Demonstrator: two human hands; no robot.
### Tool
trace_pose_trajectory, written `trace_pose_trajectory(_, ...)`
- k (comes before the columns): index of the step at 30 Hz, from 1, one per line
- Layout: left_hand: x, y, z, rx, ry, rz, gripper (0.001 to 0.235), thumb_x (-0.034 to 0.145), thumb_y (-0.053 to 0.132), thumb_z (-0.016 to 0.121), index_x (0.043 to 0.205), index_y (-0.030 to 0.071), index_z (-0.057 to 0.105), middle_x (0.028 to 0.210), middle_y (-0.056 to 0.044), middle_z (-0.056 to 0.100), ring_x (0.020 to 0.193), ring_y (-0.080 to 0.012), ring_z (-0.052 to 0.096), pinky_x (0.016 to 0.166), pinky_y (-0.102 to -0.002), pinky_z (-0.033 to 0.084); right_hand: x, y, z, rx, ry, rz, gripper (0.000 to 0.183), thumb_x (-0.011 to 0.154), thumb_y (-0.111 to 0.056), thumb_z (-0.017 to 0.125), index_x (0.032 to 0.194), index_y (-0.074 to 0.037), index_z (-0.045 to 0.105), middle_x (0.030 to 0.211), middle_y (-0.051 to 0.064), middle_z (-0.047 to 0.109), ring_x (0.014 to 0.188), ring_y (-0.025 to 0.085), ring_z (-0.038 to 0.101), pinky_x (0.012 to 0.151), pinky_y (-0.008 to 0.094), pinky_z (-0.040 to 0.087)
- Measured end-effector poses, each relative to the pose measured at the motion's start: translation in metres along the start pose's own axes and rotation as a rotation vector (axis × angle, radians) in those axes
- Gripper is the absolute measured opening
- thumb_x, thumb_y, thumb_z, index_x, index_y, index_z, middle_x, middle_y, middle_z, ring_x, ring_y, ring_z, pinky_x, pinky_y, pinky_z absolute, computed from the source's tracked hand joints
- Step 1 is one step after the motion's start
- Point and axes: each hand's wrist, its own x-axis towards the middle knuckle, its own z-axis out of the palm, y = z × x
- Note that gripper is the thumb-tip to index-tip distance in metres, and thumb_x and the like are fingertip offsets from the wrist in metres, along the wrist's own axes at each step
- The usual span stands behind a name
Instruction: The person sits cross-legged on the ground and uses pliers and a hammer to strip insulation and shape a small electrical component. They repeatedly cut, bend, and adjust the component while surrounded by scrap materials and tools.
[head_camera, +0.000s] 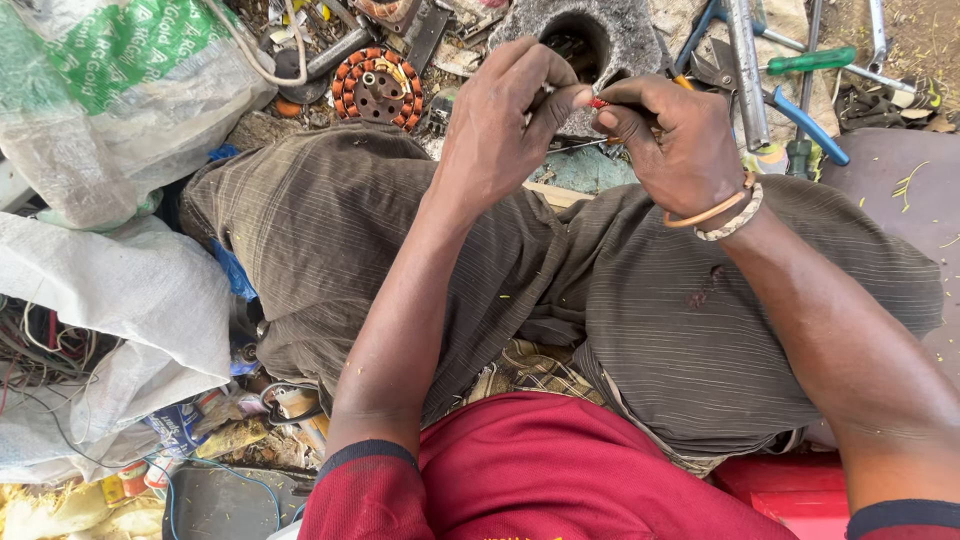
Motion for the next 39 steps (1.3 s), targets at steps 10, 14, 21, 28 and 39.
trace_pose_trajectory(10, -0.005, -0.039, 0.032, -0.614, -0.142, -0.465, 0.030, 0.099, 0.039, 0.073, 0.092, 0.009, 0.071, 0.075, 0.004, 0.063, 0.068, -0.0067, 0.053, 0.060, -0.025, 0.044, -0.004, 0.009, -0.004, 0.035, 0.087, -0.218, 0.004, 0.110, 0.003, 0.069, 0.115, 0.002, 0.069, 0.105, 0.013, 0.076, 0.099, 0.019, 0.078, 0.084, 0.030, 0.064)
trace_pose_trajectory(14, -0.005, -0.023, 0.030, -0.405, -0.306, -0.516, 0.033, 0.098, 0.038, 0.073, 0.085, 0.008, 0.069, 0.066, 0.003, 0.061, 0.060, -0.0076, 0.050, 0.055, -0.027, 0.040, -0.005, 0.021, -0.005, 0.057, 0.201, -0.181, 0.004, 0.113, 0.006, 0.069, 0.116, 0.004, 0.068, 0.104, 0.013, 0.075, 0.101, 0.021, 0.078, 0.085, 0.031, 0.064)
trace_pose_trajectory(21, 0.001, 0.010, 0.004, -0.092, -0.182, -0.208, 0.036, 0.091, 0.036, 0.081, 0.086, 0.007, 0.062, 0.070, -0.004, 0.058, 0.061, -0.0101, 0.049, 0.054, -0.031, 0.038, 0.005, 0.020, -0.014, -0.398, 0.148, -0.377, 0.006, 0.106, 0.004, 0.071, 0.111, 0.002, 0.072, 0.102, 0.015, 0.075, 0.091, 0.026, 0.074, 0.080, 0.035, 0.059)
trace_pose_trajectory(28, 0.002, -0.018, 0.002, -0.254, 0.080, -0.421, 0.034, 0.092, 0.035, 0.080, 0.082, 0.008, 0.062, 0.069, 0.003, 0.061, 0.061, -0.0057, 0.054, 0.053, -0.028, 0.043, -0.004, 0.003, -0.004, -0.025, -0.021, -0.231, 0.010, 0.104, 0.000, 0.074, 0.113, 0.003, 0.073, 0.101, 0.015, 0.075, 0.090, 0.024, 0.075, 0.078, 0.035, 0.060)
trace_pose_trajectory(39, -0.011, -0.046, 0.044, -0.598, -0.097, -0.662, 0.028, 0.099, 0.033, 0.072, 0.084, 0.010, 0.068, 0.065, 0.005, 0.055, 0.056, -0.0069, 0.043, 0.051, -0.027, 0.037, -0.007, 0.030, -0.019, 0.814, 0.088, 0.208, 0.011, 0.119, -0.005, 0.062, 0.116, 0.005, 0.066, 0.097, 0.014, 0.073, 0.086, 0.019, 0.073, 0.081, 0.033, 0.064)
